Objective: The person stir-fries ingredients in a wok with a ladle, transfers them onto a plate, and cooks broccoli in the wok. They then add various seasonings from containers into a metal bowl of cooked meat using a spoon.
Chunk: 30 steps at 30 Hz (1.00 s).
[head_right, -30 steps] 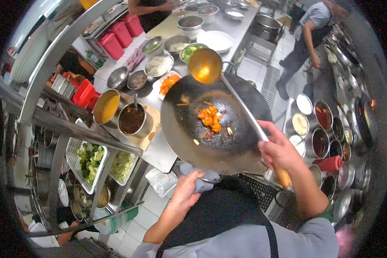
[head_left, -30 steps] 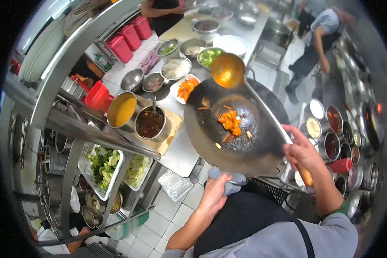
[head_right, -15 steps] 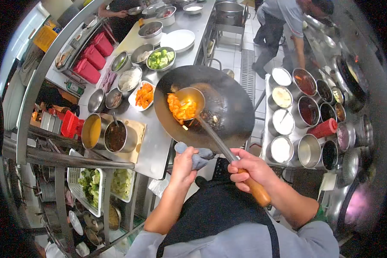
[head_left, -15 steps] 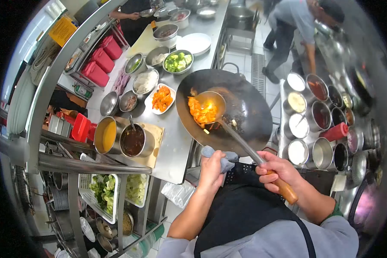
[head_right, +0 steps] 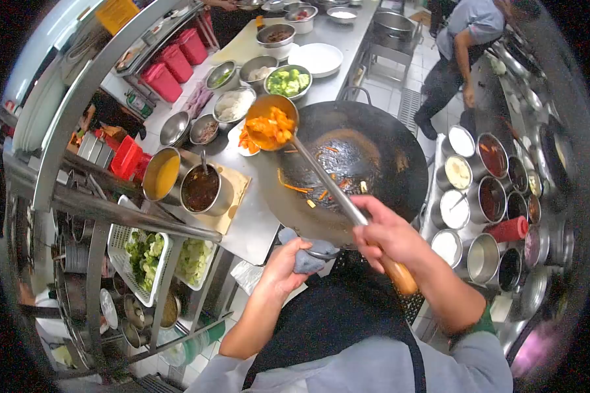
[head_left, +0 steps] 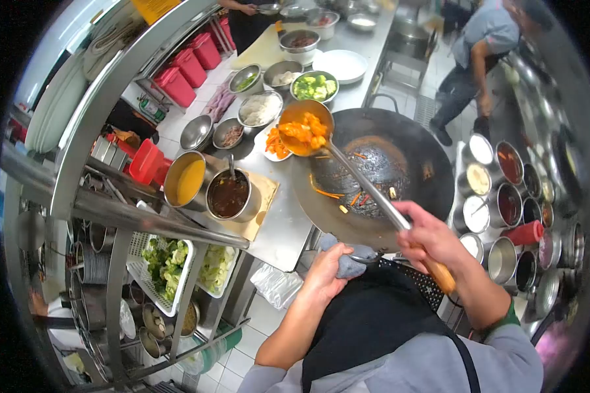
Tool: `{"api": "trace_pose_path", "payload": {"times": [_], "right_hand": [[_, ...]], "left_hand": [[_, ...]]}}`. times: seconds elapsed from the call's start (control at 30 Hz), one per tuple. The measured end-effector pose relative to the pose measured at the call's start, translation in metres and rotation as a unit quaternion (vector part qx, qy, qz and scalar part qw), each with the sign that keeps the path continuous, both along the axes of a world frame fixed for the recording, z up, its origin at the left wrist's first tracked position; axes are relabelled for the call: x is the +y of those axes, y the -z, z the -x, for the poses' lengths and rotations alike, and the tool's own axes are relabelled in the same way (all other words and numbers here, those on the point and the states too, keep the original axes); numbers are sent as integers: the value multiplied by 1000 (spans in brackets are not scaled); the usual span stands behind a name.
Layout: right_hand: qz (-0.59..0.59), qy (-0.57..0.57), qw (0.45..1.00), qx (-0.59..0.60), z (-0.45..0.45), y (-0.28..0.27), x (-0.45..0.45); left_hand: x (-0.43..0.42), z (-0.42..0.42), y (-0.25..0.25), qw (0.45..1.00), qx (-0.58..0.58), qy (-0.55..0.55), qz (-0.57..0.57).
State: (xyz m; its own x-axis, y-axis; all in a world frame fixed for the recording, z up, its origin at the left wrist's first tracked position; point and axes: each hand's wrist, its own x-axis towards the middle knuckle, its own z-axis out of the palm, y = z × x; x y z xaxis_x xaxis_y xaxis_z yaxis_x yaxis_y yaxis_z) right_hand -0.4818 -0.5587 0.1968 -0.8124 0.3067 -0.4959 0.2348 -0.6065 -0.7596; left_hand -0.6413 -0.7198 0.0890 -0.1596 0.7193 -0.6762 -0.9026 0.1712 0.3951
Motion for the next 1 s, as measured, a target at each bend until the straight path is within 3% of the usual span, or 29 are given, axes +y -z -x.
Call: {"api": "trace_pose_path", "payload": {"times": [0.1, 0.2, 0.4, 0.63, 0.73, 0.83, 0.93, 1.0], "right_hand": [[-165, -74, 983, -29, 51, 10, 20], [-258, -109, 959, -49, 89, 34, 39], [-362, -99, 926, -48, 115, 78, 57], [-569, -83, 818, -32, 112, 106, 54], [-531, -74, 842, -54, 110, 106, 48], [-564, -94, 819, -42, 106, 104, 56], [-505, -42, 862, 9, 102, 112, 49], [-291, -33, 956, 8, 80, 73, 45]], "left_hand": [[-8, -5, 3, 999, -33, -13, -10], [-18, -11, 9, 998, -58, -18, -1], [-28, -21, 15, 998, -49, -31, 21], [-29, -23, 5, 999, -25, -41, 17], [-29, -24, 4, 998, -10, -57, 23], [-29, -23, -1, 998, 5, -46, 41], [-31, -21, 11, 997, 14, -58, 56], [-30, -19, 4, 997, 11, -58, 47]]}}
